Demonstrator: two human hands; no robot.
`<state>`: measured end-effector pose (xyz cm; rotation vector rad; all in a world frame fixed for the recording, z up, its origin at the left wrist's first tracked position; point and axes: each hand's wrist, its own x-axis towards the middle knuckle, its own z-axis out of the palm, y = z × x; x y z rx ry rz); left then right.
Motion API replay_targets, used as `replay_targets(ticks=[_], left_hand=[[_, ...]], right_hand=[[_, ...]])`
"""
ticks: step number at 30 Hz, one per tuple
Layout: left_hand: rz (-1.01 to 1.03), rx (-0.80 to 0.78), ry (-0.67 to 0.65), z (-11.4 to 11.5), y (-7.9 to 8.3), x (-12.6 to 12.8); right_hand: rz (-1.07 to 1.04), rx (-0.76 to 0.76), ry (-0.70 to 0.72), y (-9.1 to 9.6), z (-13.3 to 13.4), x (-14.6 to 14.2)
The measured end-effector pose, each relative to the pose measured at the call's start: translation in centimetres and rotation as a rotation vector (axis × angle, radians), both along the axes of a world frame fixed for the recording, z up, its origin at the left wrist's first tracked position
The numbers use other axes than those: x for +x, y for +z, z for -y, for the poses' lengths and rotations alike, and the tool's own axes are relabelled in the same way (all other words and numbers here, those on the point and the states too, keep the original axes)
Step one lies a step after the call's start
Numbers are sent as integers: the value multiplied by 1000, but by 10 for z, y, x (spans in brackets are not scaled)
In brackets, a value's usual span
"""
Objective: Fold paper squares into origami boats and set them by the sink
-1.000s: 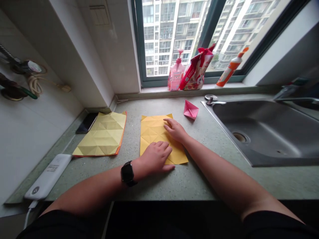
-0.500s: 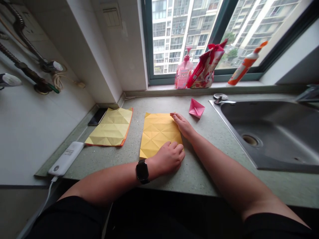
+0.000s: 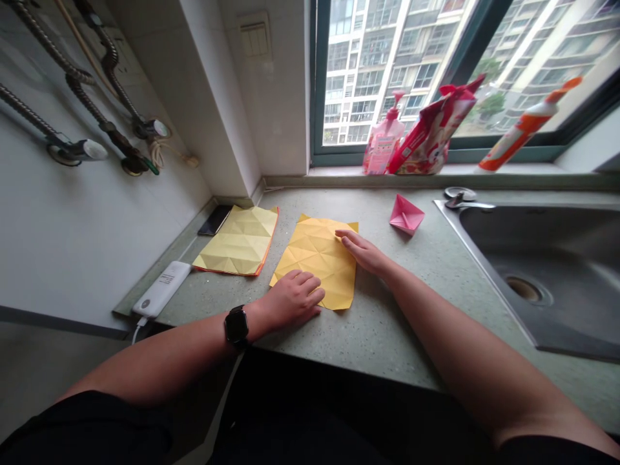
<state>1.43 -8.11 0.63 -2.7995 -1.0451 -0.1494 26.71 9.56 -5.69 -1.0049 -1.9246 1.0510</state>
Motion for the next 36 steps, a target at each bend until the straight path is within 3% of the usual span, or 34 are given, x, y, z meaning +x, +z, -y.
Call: replay_targets(ticks=[3, 8, 11, 13, 17, 20, 23, 27, 31, 36], left_hand=[[30, -20, -22, 1, -4, 9], [49, -29, -67, -3, -10, 46], [84, -50, -42, -13, -3, 55], [126, -75, 49, -24, 9, 54], [269, -112, 259, -49, 34, 45], [387, -128, 303, -66, 42, 36], [530, -168, 264, -75, 39, 19], [721, -347, 3, -83, 33, -19], [794, -333, 99, -96, 28, -52], [926, -347, 242, -110, 19, -59]], right_hand=[[27, 32, -12, 0, 1, -1], [-34, 6, -39, 2, 4, -2], [-123, -38, -49, 10, 10, -2], [-184, -30, -55, 17, 15, -1], [-213, -23, -1, 28, 25, 0], [-135, -18, 75, 31, 30, -2], [-45, 63, 129, 31, 32, -4], [-67, 18, 108, 27, 28, -3], [-215, -171, 3, 23, 20, 4], [-377, -329, -147, 22, 16, 12]])
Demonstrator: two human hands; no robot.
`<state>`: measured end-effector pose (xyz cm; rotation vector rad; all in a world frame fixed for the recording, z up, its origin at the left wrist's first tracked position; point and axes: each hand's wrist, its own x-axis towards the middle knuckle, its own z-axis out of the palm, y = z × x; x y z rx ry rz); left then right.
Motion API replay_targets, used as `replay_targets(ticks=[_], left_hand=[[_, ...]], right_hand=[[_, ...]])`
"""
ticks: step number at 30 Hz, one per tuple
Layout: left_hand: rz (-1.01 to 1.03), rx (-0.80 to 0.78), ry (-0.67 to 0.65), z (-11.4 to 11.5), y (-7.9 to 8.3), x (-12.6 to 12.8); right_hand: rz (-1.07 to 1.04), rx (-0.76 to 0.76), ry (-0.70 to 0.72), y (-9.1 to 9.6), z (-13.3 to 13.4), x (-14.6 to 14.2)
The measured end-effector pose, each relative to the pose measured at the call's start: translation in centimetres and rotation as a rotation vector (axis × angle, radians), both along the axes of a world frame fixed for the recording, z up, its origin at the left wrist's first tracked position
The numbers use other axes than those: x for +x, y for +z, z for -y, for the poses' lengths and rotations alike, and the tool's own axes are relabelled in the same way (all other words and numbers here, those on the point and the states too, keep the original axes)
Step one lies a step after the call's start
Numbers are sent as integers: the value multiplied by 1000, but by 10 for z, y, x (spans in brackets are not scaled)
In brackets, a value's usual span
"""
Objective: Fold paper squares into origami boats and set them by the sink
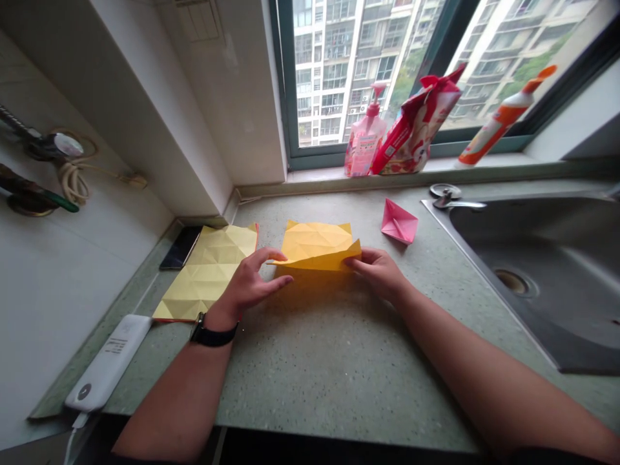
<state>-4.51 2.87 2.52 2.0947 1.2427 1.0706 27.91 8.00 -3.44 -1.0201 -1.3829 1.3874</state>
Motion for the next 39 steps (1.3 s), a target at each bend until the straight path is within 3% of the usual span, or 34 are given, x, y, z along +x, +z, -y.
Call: replay_targets(ticks=[4, 7, 13, 16, 19, 21, 25, 28, 36, 39], left_hand=[[278, -145, 135, 1, -5, 7], [376, -217, 221, 2, -8, 12], [210, -191, 359, -4, -22, 13], [6, -50, 384, -4, -26, 14], [-169, 191, 324, 1, -26, 19], [-230, 247, 211, 6, -25, 25], [-313, 155, -60, 13, -31, 39], [-408, 62, -166, 15, -40, 43], [-579, 16, -185, 11, -47, 39], [-592, 39, -176, 10, -46, 39]], right_hand=[[-85, -83, -17, 0, 2, -1], [-72, -111, 23, 1, 5, -2], [198, 84, -17, 0, 3, 1], [386, 228, -112, -2, 1, 3], [550, 320, -197, -3, 1, 3], [605, 348, -236, -5, 1, 2], [641, 365, -261, -7, 1, 3], [668, 372, -256, -9, -1, 4], [671, 402, -281, -14, -2, 2], [678, 545, -320, -11, -1, 2]])
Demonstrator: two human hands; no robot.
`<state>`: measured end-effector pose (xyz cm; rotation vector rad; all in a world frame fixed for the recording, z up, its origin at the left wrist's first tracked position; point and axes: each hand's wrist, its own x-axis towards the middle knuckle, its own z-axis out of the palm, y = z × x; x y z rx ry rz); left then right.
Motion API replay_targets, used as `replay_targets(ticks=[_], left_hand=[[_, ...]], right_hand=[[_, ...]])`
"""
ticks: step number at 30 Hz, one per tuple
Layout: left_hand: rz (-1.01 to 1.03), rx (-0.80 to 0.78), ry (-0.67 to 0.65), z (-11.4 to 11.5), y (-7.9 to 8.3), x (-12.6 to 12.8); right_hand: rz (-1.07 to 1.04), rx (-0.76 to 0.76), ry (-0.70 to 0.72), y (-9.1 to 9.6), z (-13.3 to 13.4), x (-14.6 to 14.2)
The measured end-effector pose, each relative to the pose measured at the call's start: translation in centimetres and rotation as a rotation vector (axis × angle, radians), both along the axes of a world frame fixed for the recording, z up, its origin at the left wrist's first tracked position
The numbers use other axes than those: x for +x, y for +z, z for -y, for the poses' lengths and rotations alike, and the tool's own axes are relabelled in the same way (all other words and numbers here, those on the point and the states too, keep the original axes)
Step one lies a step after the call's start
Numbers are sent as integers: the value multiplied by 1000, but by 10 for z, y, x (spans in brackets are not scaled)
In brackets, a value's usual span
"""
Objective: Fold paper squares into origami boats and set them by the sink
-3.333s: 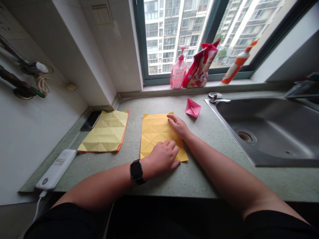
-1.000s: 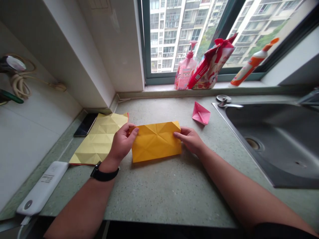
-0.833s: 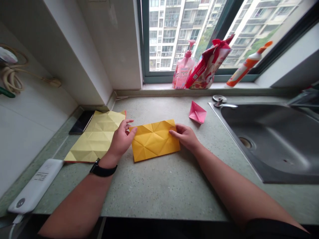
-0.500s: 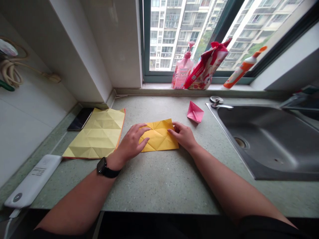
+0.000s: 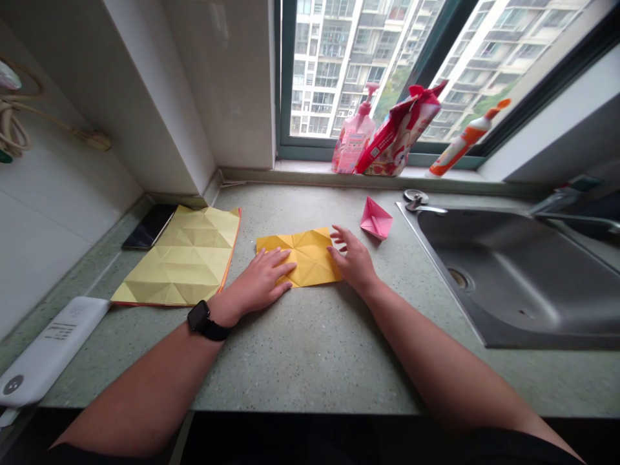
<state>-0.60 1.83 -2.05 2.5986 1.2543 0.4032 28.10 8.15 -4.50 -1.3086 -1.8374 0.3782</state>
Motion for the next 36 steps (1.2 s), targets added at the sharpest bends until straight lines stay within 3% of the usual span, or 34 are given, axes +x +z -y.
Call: replay_targets(ticks=[4, 9, 12, 18, 32, 36], left_hand=[[28, 27, -14, 0, -1, 0], [97, 57, -83, -3, -3, 2], [149, 26, -145, -5, 0, 3], [180, -24, -208, -6, 6, 1], [117, -50, -234, -3, 15, 2], [31, -15, -185, -4, 16, 1]], right_hand=[[118, 193, 93, 6, 4, -1], [255, 137, 414, 2, 11, -10], [311, 55, 502, -2, 13, -16], [371, -25, 459, 2, 17, -23], [455, -34, 428, 6, 20, -28], [462, -35, 419, 5, 20, -28]])
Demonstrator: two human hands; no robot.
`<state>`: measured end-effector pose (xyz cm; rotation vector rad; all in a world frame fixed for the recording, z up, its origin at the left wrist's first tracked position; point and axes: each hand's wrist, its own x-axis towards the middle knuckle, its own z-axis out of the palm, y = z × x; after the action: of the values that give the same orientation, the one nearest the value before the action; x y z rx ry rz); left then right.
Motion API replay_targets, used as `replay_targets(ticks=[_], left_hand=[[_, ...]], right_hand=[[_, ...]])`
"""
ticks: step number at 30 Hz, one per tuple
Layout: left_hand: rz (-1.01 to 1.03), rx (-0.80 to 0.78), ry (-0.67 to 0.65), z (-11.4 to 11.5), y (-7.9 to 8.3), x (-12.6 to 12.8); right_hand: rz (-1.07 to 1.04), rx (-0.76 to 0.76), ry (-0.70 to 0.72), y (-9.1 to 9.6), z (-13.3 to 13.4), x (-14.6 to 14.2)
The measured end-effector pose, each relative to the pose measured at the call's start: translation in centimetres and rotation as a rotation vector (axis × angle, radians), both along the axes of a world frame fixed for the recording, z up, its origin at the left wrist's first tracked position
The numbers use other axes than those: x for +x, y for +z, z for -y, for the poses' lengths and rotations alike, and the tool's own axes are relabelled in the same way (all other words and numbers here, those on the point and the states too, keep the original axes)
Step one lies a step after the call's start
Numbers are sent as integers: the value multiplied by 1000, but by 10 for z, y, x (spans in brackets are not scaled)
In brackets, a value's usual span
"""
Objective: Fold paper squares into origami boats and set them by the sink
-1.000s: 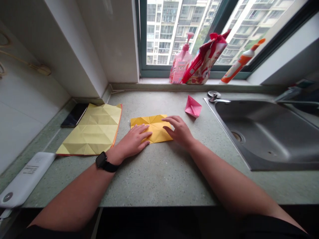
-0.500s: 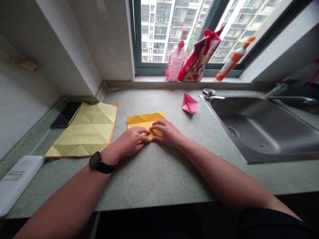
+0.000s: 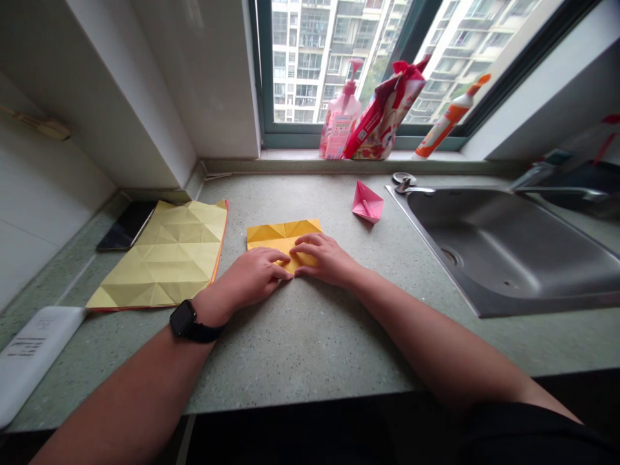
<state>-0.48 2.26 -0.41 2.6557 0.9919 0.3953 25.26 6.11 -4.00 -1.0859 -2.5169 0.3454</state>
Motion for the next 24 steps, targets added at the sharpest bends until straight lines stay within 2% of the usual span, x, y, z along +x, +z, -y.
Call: replay_targets(ticks=[6, 12, 16, 19, 22, 24], left_hand=[[-153, -21, 49, 0, 9, -12], [-226, -73, 241, 13, 4, -46], [-222, -54, 259, 13, 12, -62], [-110, 23, 319, 9, 29, -55], [64, 182, 462, 10, 46, -37], [110, 251, 531, 13, 51, -25]], right_hand=[[-10, 5, -9, -2, 0, 0], [-19, 4, 0, -3, 0, 1], [-24, -3, -2, -4, -2, 1], [-32, -7, 1, -5, -3, 2], [-37, -5, 5, -6, -4, 2], [-38, -3, 3, -5, -3, 1]])
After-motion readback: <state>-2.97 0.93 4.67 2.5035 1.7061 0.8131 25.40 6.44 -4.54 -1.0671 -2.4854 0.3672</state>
